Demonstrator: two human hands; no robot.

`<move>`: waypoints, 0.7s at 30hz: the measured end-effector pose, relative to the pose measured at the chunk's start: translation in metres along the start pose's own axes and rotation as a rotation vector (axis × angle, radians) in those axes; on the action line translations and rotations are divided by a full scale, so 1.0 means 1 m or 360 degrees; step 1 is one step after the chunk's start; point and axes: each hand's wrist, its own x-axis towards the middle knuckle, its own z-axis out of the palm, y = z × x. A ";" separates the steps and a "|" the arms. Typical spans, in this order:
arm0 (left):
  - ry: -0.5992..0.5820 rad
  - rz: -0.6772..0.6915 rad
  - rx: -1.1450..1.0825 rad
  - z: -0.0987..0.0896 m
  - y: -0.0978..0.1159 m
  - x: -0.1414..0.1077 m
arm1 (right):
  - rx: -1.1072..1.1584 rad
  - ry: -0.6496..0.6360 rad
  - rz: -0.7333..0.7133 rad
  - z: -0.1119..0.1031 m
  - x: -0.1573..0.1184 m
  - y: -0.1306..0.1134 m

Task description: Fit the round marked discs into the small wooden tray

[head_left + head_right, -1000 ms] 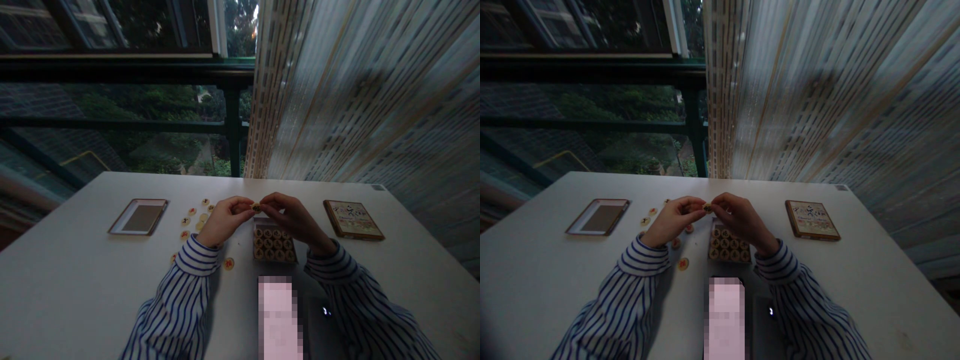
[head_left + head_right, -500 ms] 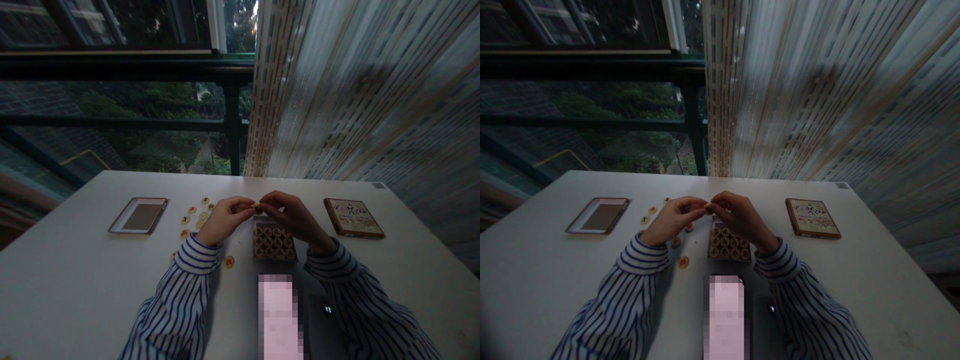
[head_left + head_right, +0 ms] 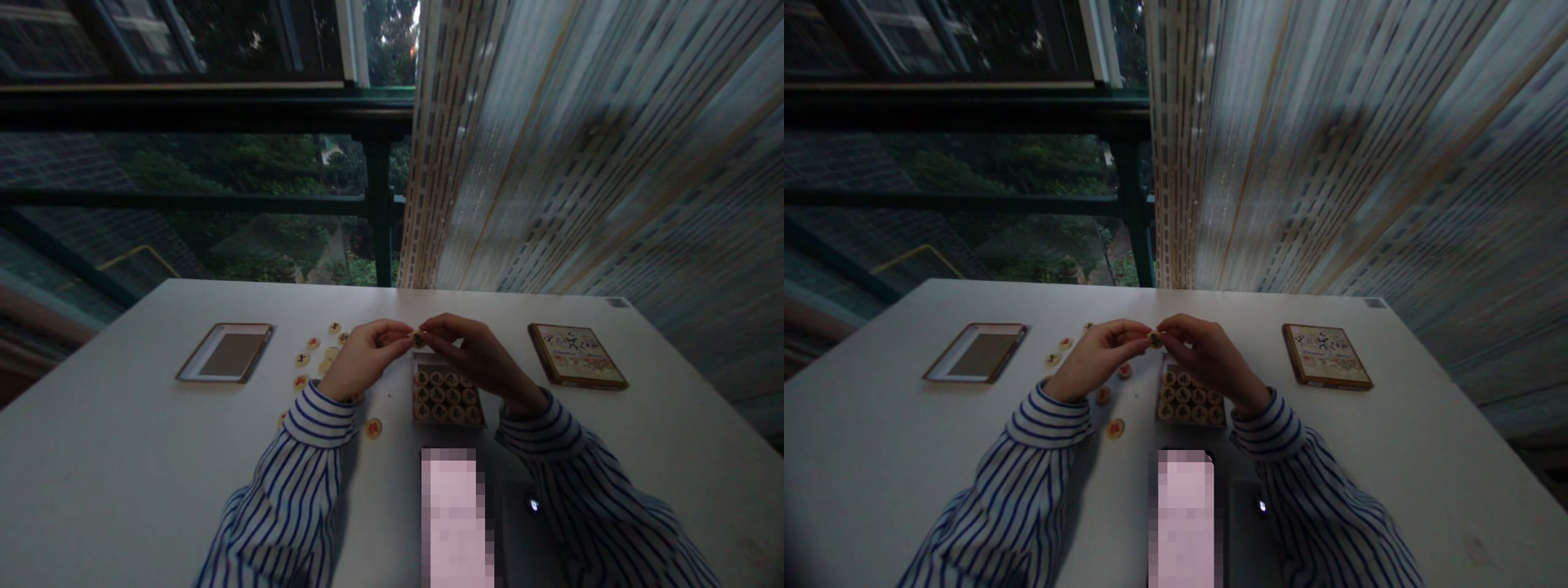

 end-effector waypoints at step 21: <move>0.0047 -0.0107 0.0072 0.005 -0.001 0.001 | -0.0786 -0.0148 -0.0293 -0.005 0.000 -0.004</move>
